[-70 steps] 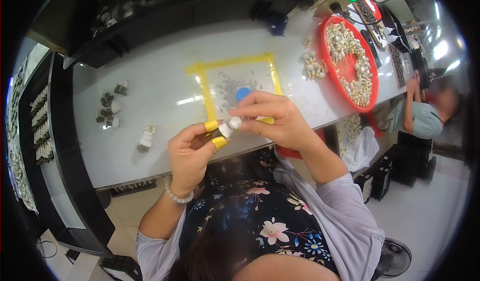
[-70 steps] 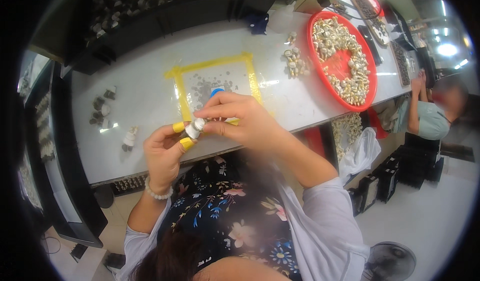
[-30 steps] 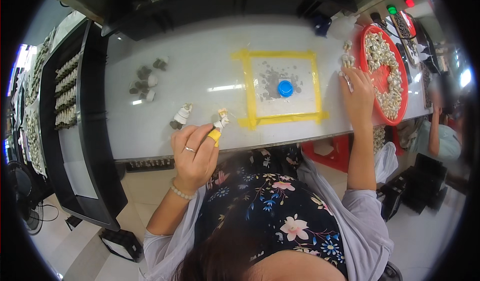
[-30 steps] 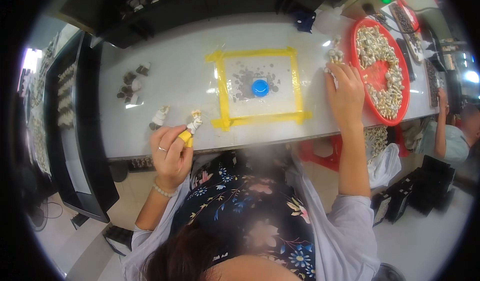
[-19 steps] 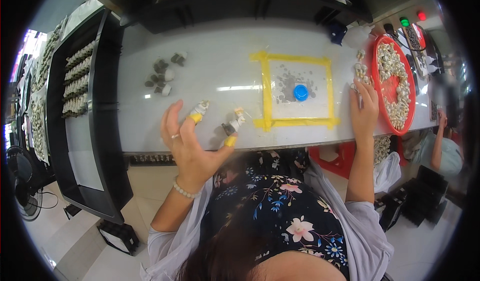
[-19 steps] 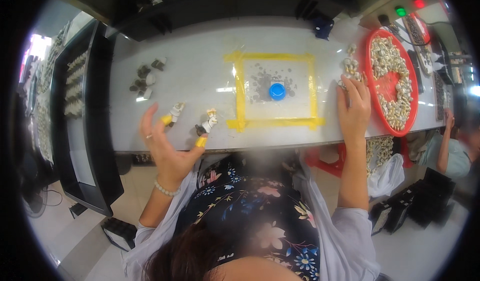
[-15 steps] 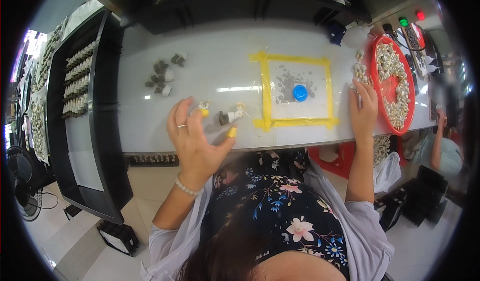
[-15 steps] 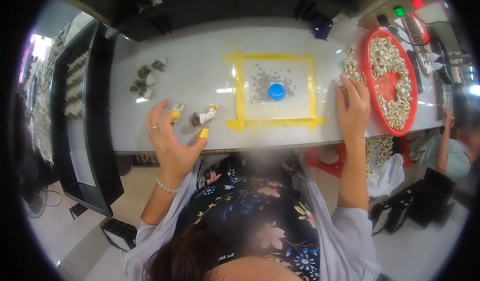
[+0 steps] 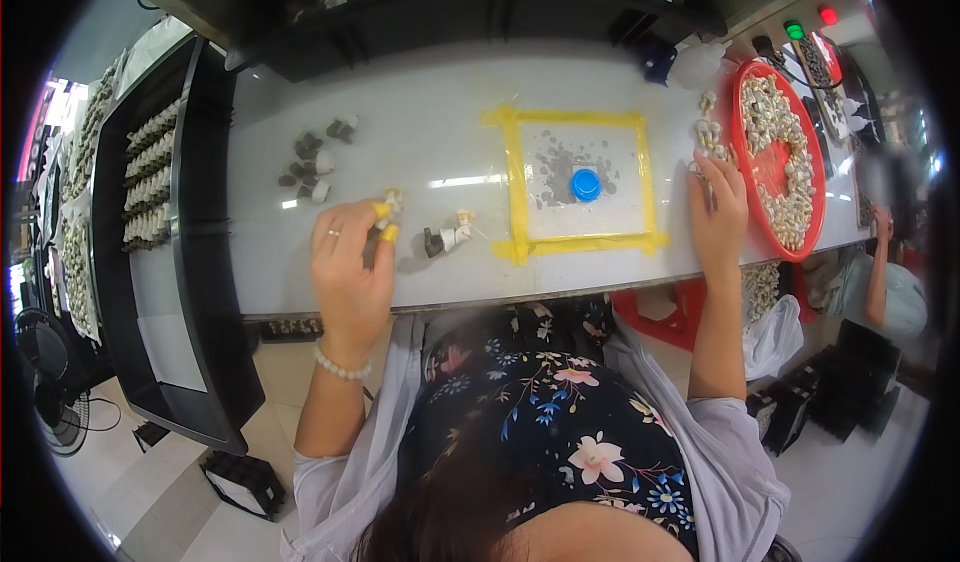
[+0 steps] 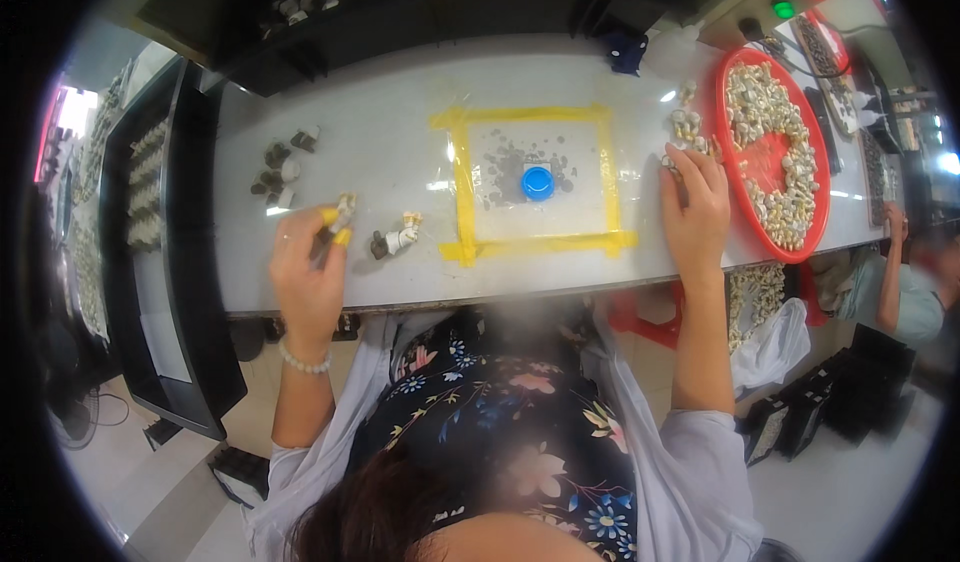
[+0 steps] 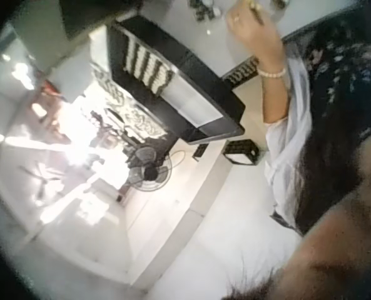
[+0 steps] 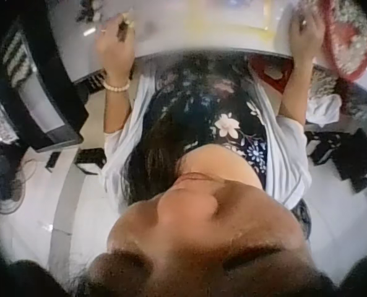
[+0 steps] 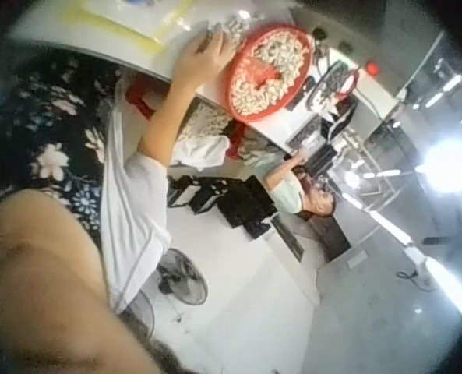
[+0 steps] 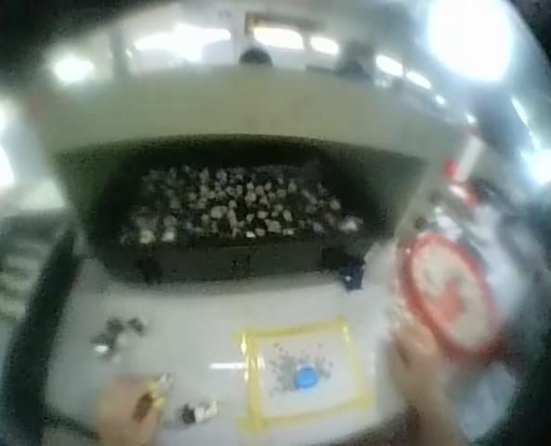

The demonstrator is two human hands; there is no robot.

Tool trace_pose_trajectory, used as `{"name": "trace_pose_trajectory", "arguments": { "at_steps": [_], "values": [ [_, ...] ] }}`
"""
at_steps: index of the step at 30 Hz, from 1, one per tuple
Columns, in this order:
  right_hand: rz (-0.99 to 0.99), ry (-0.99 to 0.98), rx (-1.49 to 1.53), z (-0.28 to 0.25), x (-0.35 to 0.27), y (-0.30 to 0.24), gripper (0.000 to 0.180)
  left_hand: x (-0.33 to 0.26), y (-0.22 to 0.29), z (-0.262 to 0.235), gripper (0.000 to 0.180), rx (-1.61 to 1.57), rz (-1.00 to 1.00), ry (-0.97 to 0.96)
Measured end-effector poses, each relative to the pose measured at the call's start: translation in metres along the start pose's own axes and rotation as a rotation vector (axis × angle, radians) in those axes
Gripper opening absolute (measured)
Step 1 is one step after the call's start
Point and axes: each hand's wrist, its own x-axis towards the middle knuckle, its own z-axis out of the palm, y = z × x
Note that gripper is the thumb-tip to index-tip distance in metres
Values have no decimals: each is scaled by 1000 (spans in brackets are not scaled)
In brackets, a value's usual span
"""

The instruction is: The person is assembling small white and grey components at a workbench, using glue and organizing them into trays.

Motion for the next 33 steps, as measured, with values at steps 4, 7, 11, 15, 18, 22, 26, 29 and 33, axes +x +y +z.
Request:
{"name": "trace_pose_trajectory", "arguments": {
  "at_steps": [4,7,11,15,18,22,26,29,33],
  "values": [
    [-36,17,-6,0,0,-1,26,11,10,5,21,-195,99,-76],
    [11,2,21,0,-1,-2,26,10,16,8,23,-357,34,-153],
    [-3,-4,44,1,0,1,26,9,31,6,30,-257,127,-207],
    [-50,-1,46,0,0,5,24,-5,23,18,35,-103,189,-121],
    [-60,-46,60,-3,0,4,22,-9,22,15,36,-27,191,-47],
    [-46,-83,152,-6,0,-2,22,-6,10,-2,36,0,97,128],
    [8,-84,155,-13,-4,-6,23,18,-15,-31,34,289,113,202],
    [-139,-86,99,-12,-5,-6,22,23,-34,-38,32,315,122,-58],
    [-148,-122,37,-13,-4,-12,22,24,-47,-31,30,320,81,-34]
  ]
}}
